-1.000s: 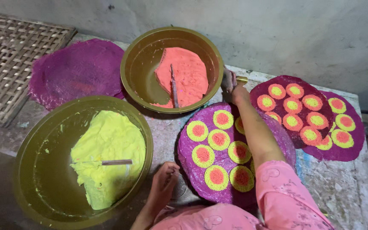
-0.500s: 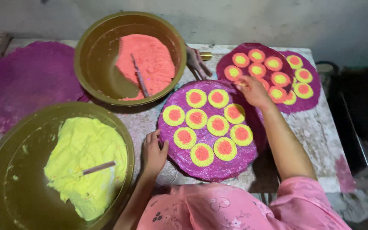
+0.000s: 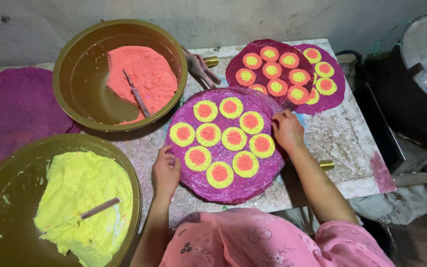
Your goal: The person uses a handheld press to form yellow dough into ring shapes on a purple mat, then fills the centers with pink dough using the same press. The finished pieces are arranged on the mat and a nearby tray.
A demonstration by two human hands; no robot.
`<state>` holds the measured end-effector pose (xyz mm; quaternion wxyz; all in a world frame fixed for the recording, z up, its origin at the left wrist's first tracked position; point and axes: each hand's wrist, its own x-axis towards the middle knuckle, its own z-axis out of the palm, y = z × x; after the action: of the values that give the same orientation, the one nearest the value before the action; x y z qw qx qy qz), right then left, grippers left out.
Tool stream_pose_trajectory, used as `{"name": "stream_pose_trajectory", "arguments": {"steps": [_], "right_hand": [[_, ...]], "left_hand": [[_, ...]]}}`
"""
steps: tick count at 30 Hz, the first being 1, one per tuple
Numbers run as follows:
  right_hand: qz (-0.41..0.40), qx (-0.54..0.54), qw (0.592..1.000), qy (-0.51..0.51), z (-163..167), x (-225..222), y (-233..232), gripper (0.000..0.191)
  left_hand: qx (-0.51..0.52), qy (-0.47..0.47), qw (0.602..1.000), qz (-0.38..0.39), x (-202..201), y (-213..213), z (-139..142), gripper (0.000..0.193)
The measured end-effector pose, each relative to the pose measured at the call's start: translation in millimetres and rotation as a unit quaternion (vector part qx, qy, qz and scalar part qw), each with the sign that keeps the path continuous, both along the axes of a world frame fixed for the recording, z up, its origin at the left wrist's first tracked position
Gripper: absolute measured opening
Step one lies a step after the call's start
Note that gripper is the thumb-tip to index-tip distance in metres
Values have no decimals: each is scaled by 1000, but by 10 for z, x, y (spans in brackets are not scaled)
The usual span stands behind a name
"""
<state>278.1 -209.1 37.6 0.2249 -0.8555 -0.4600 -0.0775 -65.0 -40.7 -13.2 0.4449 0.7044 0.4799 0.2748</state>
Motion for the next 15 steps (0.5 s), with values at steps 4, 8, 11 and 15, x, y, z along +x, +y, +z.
{"name": "stream_pose_trajectory", "arguments": {"steps": [4, 8, 11, 15], "right_hand": [[1, -4, 999, -39, -43, 1, 8, 10], [13, 23, 1000, 14, -139, 68, 36, 12], [13, 41, 992, 116, -202, 106, 65, 18], [51, 96, 982, 154, -226, 111, 66, 27]], "left_hand": [[34, -83, 996, 23, 48, -68, -2, 54], [-22, -170, 985, 24, 64, -70, -29, 47], [-27, -181, 983, 8, 57, -72, -48, 41], [25, -127, 991, 21, 56, -120, -24, 45]]}}
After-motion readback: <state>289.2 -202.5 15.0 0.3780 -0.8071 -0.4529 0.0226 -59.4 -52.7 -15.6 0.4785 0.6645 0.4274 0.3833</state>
